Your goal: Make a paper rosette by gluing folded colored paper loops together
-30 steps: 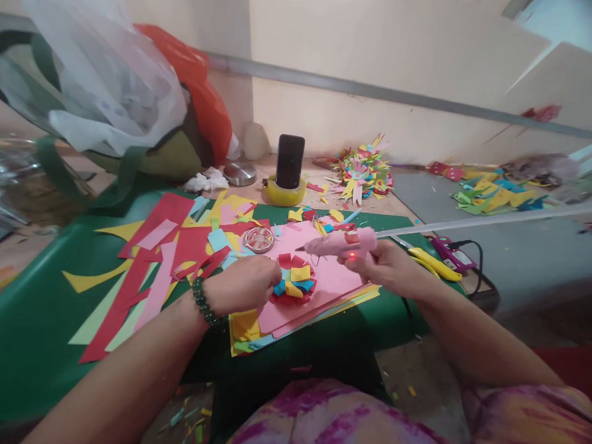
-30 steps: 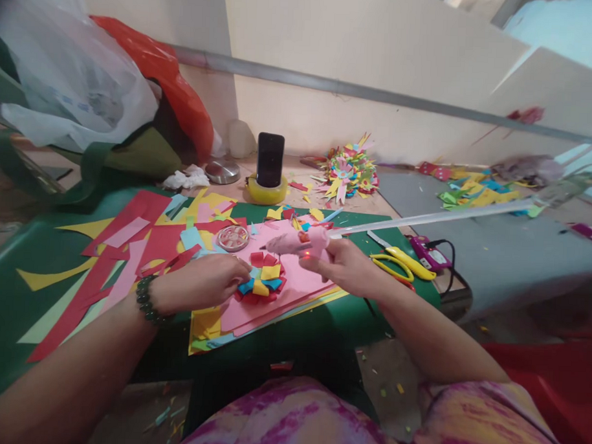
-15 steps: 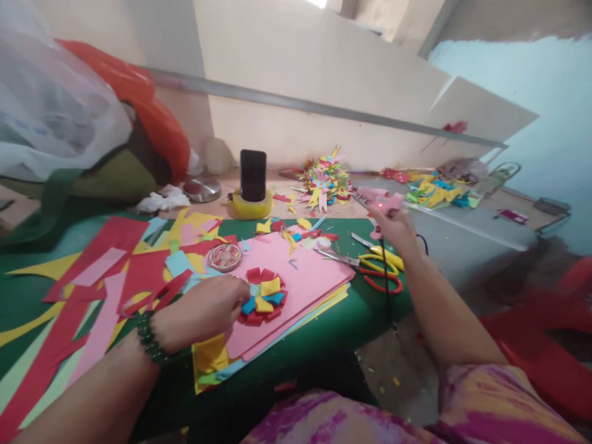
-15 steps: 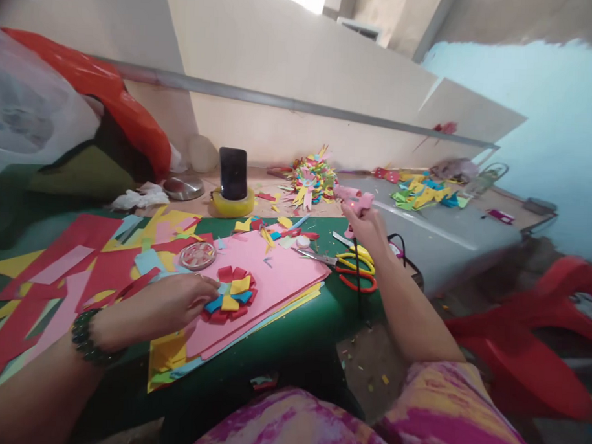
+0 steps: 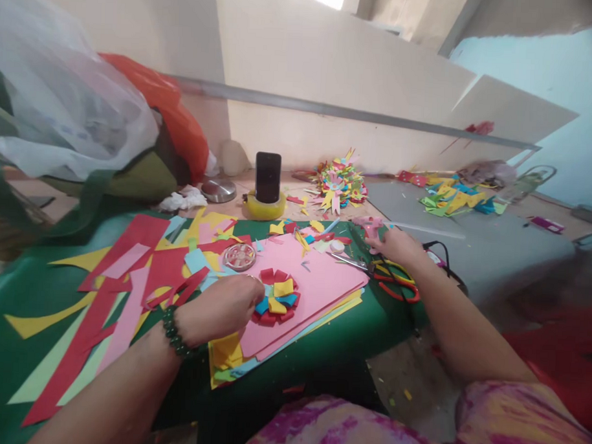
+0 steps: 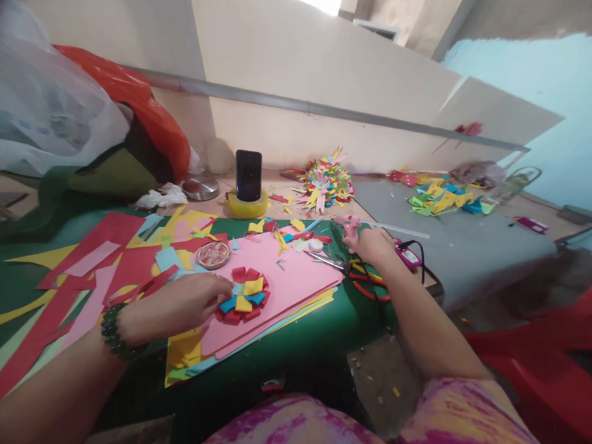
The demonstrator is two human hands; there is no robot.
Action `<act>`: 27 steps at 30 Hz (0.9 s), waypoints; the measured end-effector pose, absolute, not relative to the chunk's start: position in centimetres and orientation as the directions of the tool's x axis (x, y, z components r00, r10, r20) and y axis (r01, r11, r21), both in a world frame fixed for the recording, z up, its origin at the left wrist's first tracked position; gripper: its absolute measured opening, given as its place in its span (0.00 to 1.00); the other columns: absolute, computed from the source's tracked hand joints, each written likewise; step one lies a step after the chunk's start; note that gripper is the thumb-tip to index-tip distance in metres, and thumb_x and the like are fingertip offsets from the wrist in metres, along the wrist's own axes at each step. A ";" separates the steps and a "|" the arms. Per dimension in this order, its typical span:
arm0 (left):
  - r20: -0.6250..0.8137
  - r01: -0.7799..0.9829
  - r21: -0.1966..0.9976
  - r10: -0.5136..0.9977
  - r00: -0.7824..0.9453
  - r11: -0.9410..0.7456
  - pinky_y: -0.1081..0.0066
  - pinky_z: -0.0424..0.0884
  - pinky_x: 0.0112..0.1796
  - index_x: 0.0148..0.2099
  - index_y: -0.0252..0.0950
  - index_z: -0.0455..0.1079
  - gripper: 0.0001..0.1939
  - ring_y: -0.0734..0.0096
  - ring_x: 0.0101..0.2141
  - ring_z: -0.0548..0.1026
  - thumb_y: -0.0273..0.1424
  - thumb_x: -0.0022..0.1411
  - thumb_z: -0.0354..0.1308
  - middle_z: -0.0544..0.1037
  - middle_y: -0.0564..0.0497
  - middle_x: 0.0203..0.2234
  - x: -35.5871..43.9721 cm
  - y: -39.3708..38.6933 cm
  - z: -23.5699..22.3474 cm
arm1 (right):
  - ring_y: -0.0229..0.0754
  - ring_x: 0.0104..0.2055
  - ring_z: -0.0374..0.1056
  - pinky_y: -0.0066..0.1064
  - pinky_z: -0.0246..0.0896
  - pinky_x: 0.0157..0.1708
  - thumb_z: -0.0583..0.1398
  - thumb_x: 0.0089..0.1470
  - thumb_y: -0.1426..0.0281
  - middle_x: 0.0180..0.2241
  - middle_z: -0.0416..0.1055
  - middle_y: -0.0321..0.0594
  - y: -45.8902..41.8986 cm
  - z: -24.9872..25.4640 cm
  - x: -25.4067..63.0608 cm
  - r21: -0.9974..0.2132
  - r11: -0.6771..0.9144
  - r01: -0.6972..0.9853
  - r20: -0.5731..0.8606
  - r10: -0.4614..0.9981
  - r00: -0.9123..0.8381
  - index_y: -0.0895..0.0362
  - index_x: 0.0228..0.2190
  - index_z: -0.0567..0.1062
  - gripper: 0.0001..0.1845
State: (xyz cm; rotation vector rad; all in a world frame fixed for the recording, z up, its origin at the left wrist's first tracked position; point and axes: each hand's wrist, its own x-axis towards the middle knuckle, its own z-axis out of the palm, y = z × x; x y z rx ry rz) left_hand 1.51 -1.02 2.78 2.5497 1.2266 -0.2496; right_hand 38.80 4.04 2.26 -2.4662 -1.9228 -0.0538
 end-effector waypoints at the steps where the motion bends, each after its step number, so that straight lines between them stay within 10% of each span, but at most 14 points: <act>1: -0.296 0.789 0.180 0.733 0.612 -0.587 0.69 0.66 0.34 0.33 0.36 0.72 0.12 0.60 0.37 0.77 0.20 0.59 0.49 0.80 0.45 0.34 1.6 -1.1 3.0 | 0.54 0.37 0.73 0.37 0.60 0.34 0.58 0.59 0.55 0.31 0.78 0.57 3.3 2.8 38.1 0.073 -0.231 0.970 0.043 0.973 0.228 0.59 0.23 0.78 0.23; 6: -0.323 0.801 0.161 0.736 0.595 -0.577 0.68 0.64 0.35 0.36 0.36 0.71 0.11 0.61 0.39 0.77 0.21 0.62 0.48 0.80 0.45 0.36 2.0 -1.3 3.6 | 0.46 0.40 0.73 0.31 0.60 0.37 0.54 0.64 0.62 0.37 0.80 0.45 2.8 4.2 32.8 -0.133 0.182 0.974 0.006 0.983 -0.183 0.56 0.39 0.81 0.18; 12: -0.302 0.793 0.161 0.736 0.607 -0.588 0.68 0.61 0.32 0.36 0.37 0.71 0.12 0.62 0.37 0.77 0.22 0.62 0.47 0.79 0.47 0.34 1.7 -1.1 3.2 | 0.48 0.54 0.70 0.31 0.61 0.50 0.58 0.57 0.78 0.56 0.73 0.51 8.1 1.7 28.4 -0.264 0.267 0.927 -0.061 0.954 -0.293 0.62 0.54 0.74 0.23; 19: -0.309 0.797 0.152 0.738 0.600 -0.584 0.69 0.61 0.31 0.36 0.37 0.72 0.12 0.62 0.38 0.77 0.23 0.63 0.47 0.80 0.46 0.36 1.7 -1.1 3.2 | 0.42 0.42 0.73 0.27 0.65 0.40 0.61 0.51 0.78 0.44 0.79 0.46 9.2 1.0 28.6 -0.371 0.254 0.893 -0.026 0.959 -0.284 0.62 0.46 0.79 0.19; 27: -0.317 0.785 0.179 0.721 0.616 -0.593 0.69 0.62 0.31 0.34 0.36 0.73 0.13 0.62 0.36 0.77 0.21 0.62 0.48 0.80 0.45 0.34 1.7 -1.0 3.2 | 0.46 0.41 0.74 0.34 0.66 0.42 0.60 0.53 0.74 0.40 0.79 0.44 5.9 7.0 30.1 -0.175 0.276 0.945 0.210 0.948 -0.238 0.57 0.41 0.81 0.14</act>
